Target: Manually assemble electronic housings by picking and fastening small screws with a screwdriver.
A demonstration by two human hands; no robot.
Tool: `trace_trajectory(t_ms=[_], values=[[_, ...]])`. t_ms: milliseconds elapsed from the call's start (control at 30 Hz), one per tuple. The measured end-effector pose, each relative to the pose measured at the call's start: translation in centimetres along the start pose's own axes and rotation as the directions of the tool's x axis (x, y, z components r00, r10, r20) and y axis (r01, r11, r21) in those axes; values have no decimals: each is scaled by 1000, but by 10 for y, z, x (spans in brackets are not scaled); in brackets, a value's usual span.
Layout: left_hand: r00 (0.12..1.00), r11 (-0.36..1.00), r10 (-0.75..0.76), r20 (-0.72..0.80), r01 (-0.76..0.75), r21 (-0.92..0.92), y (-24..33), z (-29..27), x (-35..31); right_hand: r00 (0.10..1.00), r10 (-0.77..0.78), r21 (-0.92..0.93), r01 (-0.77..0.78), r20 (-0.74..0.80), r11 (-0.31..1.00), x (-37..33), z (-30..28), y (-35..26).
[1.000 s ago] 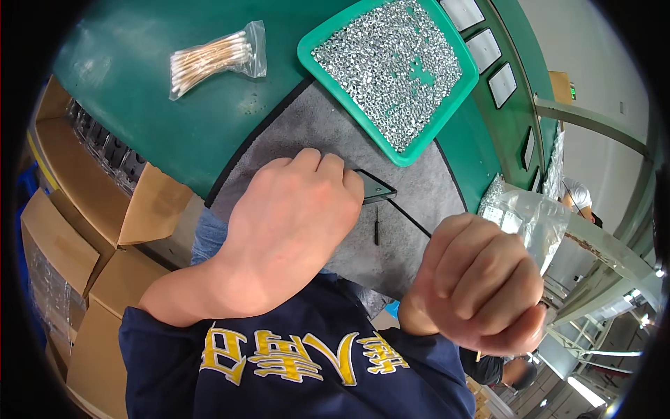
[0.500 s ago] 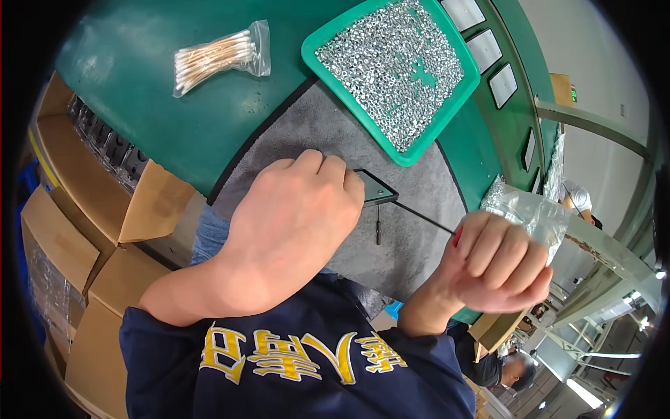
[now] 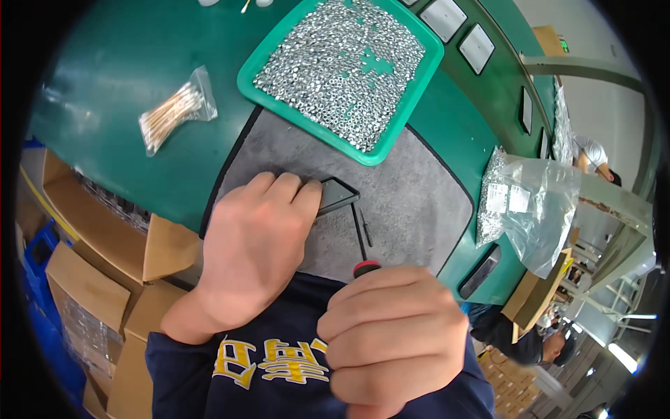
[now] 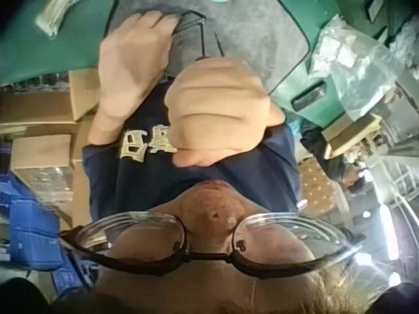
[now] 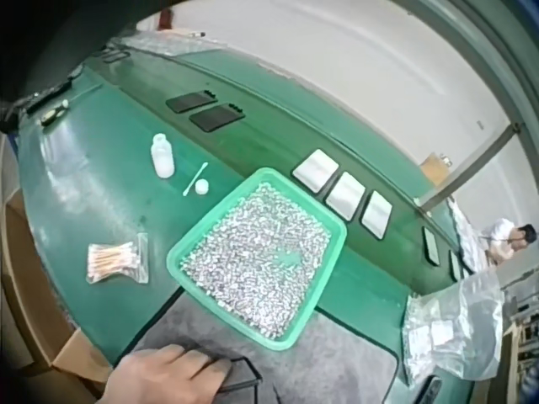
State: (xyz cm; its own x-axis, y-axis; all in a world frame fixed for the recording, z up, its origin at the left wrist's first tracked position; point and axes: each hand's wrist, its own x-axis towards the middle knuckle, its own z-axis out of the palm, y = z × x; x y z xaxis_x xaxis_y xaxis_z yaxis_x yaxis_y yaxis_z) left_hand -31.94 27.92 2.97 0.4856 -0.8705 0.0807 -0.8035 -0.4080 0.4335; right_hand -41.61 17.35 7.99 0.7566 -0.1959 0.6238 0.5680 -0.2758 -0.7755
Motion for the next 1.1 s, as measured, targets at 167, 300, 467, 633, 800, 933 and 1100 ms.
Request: trace_trajectory(t_ms=[167, 300, 467, 633, 800, 933, 1100], values=[[999, 999, 31, -32, -32, -40, 1, 5, -1, 997, 34, -81, -29, 67, 996, 3, 0, -5], [1000, 999, 21, -15, -22, -39, 1, 3, 3, 988, 96, -131, -79, 123, 988, 3, -2, -8], [1000, 1000, -6, 16, 6, -5, 4, 3, 6, 979, 55, -1, -56, 198, 998, -7, -21, -2], [999, 1000, -18, 46, 18, -15, 5, -3, 9, 990, 11, 113, -27, 138, 993, -11, -25, 4], [999, 1000, -9, 36, 10, -8, 3, 0, 5, 985, 116, 170, -137, 130, 976, -11, -24, -1], [999, 1000, -22, 49, 22, 0, 5, -2, 6, 986, 139, 169, -154, 97, 973, -5, -22, 0], [999, 1000, -27, 34, 27, -10, 5, 2, 5, 975, 134, 111, -155, 178, 982, 2, -22, 2]])
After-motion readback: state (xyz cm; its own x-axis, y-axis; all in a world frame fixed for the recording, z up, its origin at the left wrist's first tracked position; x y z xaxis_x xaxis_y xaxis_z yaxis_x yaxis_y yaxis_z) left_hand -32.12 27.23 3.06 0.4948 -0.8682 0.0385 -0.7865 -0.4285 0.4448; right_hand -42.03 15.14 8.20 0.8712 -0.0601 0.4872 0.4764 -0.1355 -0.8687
